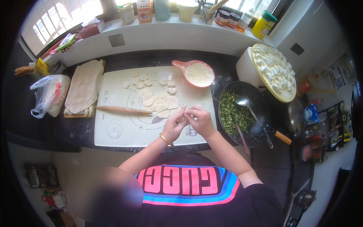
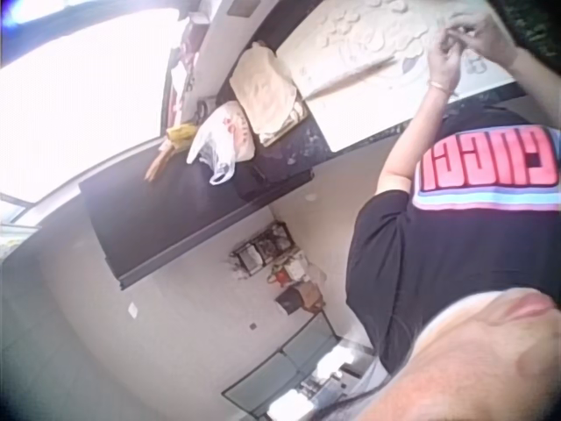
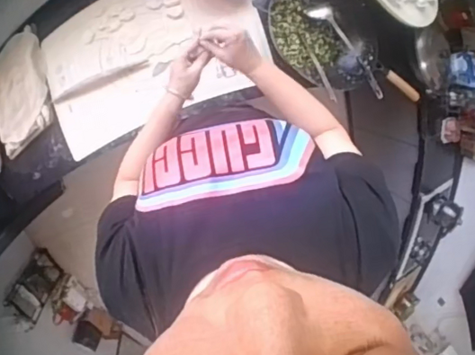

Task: The person rolls out small dough circles using a rolling pin on a cutting board. They then scoop a green vegetable filling from a wok onto the dough, fold it, and pleat the edges to seal the dumplings. The finished dumplings are placed on a nearby tray.

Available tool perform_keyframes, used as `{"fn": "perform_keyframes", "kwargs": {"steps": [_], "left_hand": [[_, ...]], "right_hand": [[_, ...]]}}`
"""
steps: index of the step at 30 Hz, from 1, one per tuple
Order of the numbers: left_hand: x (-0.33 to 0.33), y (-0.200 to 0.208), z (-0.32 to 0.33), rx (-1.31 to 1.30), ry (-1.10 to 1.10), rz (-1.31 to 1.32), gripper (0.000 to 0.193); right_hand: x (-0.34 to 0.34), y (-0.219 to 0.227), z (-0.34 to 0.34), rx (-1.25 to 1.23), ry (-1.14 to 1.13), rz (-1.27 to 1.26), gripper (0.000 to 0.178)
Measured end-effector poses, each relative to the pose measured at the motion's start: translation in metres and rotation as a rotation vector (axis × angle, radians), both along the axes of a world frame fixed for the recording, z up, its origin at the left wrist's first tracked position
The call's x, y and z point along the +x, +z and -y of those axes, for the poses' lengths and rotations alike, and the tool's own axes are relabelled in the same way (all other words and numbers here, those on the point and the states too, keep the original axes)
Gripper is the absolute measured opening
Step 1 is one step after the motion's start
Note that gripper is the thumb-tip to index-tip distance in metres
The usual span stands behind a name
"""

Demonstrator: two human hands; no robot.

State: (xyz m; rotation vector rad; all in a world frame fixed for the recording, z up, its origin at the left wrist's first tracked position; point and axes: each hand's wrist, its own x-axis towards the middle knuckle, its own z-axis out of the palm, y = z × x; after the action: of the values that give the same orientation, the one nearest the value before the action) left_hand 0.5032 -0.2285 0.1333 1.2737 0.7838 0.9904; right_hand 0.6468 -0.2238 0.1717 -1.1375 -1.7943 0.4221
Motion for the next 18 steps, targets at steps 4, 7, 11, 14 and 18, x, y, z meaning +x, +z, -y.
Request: {"fn": "perform_keyframes", "kwargs": {"steps": [4,7,11,14,18], "left_hand": [[0.000,-0.002,0.000,0.027,0.036,-0.018,0.053],[0.002,0.000,0.002,0.142,0.011,-0.077,0.052],[0.003,-0.005,0.003,0.022,0.024,0.042,0.050],[0.002,0.000,0.002,0.028,0.032,0.022,0.049],[0.003,0.006,0.004,0.166,0.022,-0.147,0.048]], "right_hand": [[0.011,0.004,0.005,-0.246,0.002,0.014,0.005],[0.007,-0.004,0.003,-0.077,0.012,0.029,0.005],[0.003,0.005,0.009,-0.115,0.014,-0.086,0.004],[0.010,0.010,0.011,-0.256,0.007,-0.058,0.004],[0.011,-0.003,0.006,-0.064,0.007,0.027,0.005]]}}
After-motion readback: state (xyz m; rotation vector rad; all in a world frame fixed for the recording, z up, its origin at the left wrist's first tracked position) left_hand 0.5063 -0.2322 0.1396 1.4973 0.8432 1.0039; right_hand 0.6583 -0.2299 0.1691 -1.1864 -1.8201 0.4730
